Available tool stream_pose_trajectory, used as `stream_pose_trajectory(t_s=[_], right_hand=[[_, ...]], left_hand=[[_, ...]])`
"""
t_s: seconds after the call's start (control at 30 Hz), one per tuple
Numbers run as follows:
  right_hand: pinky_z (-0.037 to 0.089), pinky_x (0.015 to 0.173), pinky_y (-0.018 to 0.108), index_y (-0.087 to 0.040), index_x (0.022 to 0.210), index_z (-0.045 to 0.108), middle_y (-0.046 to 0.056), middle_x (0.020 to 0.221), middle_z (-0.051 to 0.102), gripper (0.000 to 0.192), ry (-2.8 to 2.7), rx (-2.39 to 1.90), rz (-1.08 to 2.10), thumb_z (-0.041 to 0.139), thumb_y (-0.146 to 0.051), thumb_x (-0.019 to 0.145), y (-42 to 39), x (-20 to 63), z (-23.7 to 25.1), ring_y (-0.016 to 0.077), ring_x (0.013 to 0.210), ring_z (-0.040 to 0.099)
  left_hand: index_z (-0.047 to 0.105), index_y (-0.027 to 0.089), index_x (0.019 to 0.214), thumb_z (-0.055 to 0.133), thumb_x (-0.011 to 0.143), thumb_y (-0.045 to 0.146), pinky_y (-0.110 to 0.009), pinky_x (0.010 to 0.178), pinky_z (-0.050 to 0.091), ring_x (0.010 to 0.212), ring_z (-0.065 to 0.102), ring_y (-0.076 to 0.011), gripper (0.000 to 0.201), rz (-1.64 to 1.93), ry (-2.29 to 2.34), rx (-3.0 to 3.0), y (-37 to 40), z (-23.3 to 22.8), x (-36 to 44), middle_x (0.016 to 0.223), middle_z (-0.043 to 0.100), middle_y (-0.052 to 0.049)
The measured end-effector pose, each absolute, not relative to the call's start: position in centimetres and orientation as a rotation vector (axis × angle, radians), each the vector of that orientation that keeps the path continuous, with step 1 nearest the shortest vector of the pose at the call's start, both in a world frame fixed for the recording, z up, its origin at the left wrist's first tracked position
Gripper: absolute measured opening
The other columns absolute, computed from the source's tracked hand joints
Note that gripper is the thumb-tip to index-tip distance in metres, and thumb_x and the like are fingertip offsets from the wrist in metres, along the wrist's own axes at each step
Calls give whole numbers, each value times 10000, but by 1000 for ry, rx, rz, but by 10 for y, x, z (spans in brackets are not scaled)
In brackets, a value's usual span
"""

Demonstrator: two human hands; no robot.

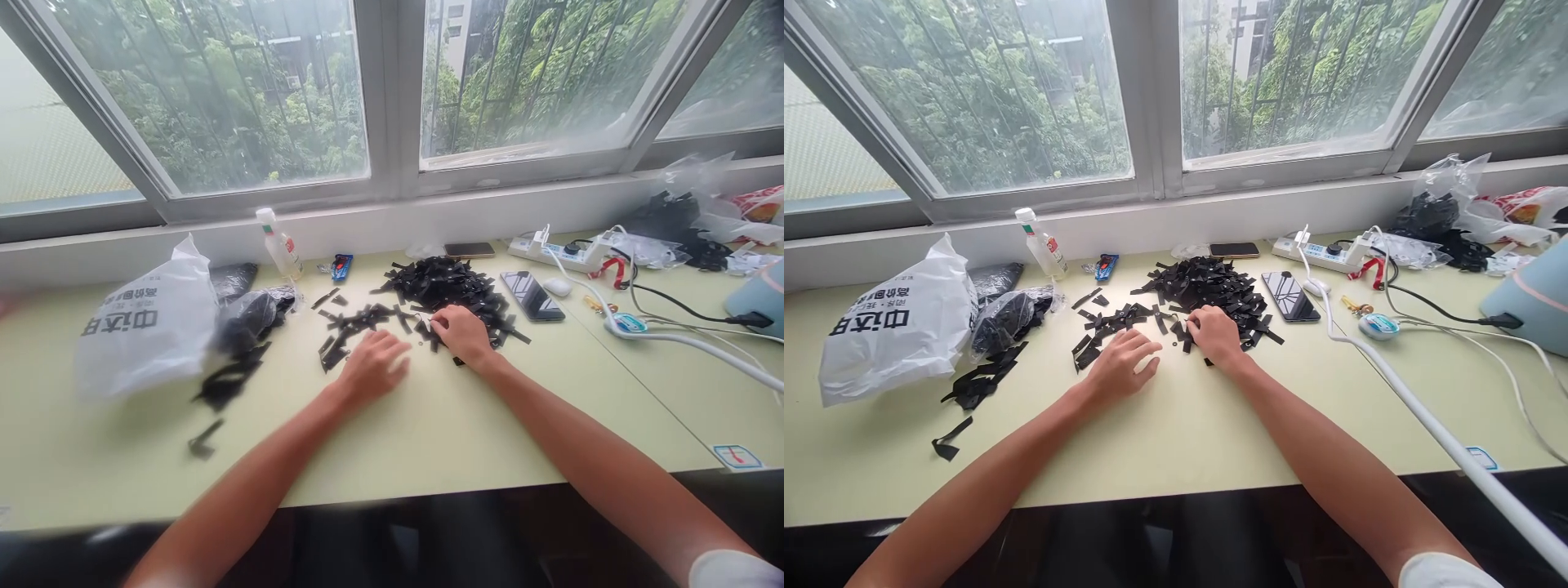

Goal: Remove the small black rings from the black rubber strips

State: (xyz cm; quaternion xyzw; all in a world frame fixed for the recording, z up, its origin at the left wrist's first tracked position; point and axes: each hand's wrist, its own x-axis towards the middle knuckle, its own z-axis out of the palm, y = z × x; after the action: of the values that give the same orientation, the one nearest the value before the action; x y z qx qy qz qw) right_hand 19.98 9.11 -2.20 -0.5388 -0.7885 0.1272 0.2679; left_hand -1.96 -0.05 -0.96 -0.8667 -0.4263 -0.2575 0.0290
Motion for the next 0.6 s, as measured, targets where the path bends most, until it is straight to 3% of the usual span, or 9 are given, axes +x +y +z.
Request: stream_pose_trajectory(t_s=[0.13,0.3,0.5,0.6], right_hand=[[468,671,319,-211,855,706,67,913,683,171,-1922,-1322,432,582,-321,896,92,202,-15,204,819,615],[486,567,293,-200,978,650,22,754,643,317,-1545,-1027,1092,644,-498,869,85,198,-2,153,628,575],[578,682,343,-194,964,644,33,802,659,380,-1422,-788,1463,767,-504,782,63,178,-4,186,744,667],[582,729,369,-195,985,643,34,830,675,393,-1477,-758,1495,751,-520,793,57,173,-5,193,764,680]], left_hand=[[664,202,1095,490,967,231,-371,783,491,819,599,-205,218,-778,-1257,-2791,-4,-12,-16,831,662,-63],[573,229,1272,567,948,300,-300,703,529,856,621,-170,332,-1234,-1599,-2708,-4,-10,-15,1065,645,-74],[544,216,1326,649,903,389,-251,590,507,930,616,-186,469,-1605,-1797,-2636,-4,-2,-10,1240,593,-127],[647,198,1144,579,949,384,-259,601,476,827,603,-165,278,-1590,-1809,-2682,-3,-3,-10,1023,666,-76]])
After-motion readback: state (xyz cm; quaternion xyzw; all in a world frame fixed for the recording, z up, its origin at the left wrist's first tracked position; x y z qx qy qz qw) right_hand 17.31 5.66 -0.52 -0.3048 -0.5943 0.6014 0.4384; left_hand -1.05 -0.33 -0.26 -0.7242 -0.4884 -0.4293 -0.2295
